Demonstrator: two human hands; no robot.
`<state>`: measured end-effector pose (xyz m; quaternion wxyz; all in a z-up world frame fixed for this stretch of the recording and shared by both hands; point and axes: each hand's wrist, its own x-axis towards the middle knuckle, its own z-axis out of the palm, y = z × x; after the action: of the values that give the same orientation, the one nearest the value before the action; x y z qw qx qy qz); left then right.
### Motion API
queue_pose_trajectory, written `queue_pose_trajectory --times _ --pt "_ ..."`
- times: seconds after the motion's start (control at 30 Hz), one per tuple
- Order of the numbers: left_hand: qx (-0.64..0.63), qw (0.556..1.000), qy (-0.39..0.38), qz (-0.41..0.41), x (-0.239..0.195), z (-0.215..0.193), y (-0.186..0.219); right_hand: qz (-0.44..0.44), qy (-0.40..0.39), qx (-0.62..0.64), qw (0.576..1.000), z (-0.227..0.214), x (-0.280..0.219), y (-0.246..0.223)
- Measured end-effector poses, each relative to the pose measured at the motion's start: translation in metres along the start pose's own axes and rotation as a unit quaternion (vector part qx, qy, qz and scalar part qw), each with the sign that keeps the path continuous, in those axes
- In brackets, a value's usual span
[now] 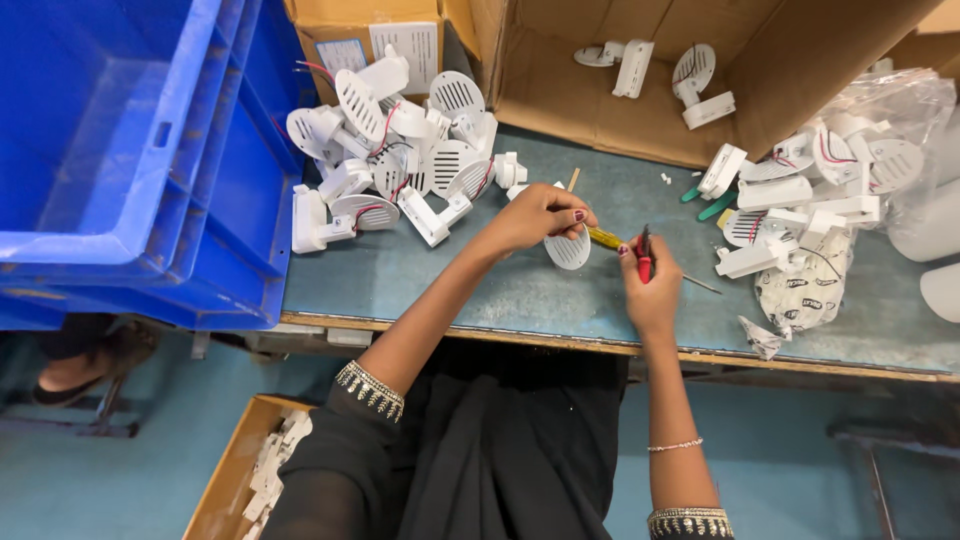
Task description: The person repeatedly picks up white plastic components from a blue bin and uses red-handled pliers to trim small wires protruding from them. After trimming, the person places the components into a cardboard box. The process is repeated for multiple units throughout the clip.
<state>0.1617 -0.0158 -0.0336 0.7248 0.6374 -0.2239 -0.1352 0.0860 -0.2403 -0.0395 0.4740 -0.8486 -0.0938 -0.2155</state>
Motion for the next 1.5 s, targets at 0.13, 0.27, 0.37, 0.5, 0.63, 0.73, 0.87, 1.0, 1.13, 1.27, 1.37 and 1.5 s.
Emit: queue_pose_trajectory --times 0.13,0.27,0.37,0.5,0.63,0.73,0.87,1.0,1.13,1.27,1.37,1.5 --pt "0.029 0.998 0.048 0.036 0.003 -0.009 0.026 -0.019 0.004 0.002 1.0 0.001 -0.001 0.006" --pt "0.053 0.992 0.085 0.073 0.009 -0.04 0.074 -0.018 0.023 0.145 0.989 0.001 0.001 0.017" --pt "0.089 0.986 0.107 0.096 0.012 -0.072 0.114 -0.009 0.032 0.17 0.985 0.002 0.002 0.021" --pt "0.148 0.973 0.139 0.113 0.028 -0.133 0.142 -0.012 0.038 0.121 0.992 0.002 0.001 0.024" --pt "0.148 0.948 0.245 0.139 0.043 -0.201 0.132 0.0 0.037 0.141 0.989 0.002 0.002 0.024" --pt "0.239 0.891 0.346 0.172 0.027 -0.233 0.123 0.002 0.043 0.122 0.992 0.001 0.0 0.018" --pt "0.394 0.804 0.406 0.183 -0.021 -0.215 0.123 0.004 0.038 0.078 0.996 0.0 0.0 0.009" --pt "0.461 0.694 0.483 0.269 -0.059 -0.155 0.145 0.014 0.035 0.027 0.999 0.001 -0.001 0.001" --pt "0.434 0.717 0.464 0.287 -0.055 -0.103 0.17 -0.019 0.028 0.008 0.999 0.002 -0.001 -0.004" --pt "0.487 0.753 0.238 0.374 -0.01 -0.038 0.132 0.021 0.02 0.025 0.999 0.002 0.0 0.001" --pt "0.557 0.785 0.122 0.244 0.042 -0.011 0.074 0.035 0.031 0.098 0.994 0.002 -0.002 0.011" --pt "0.685 0.721 0.103 -0.008 0.16 -0.029 0.002 0.048 0.04 0.196 0.978 0.0 0.0 0.025"
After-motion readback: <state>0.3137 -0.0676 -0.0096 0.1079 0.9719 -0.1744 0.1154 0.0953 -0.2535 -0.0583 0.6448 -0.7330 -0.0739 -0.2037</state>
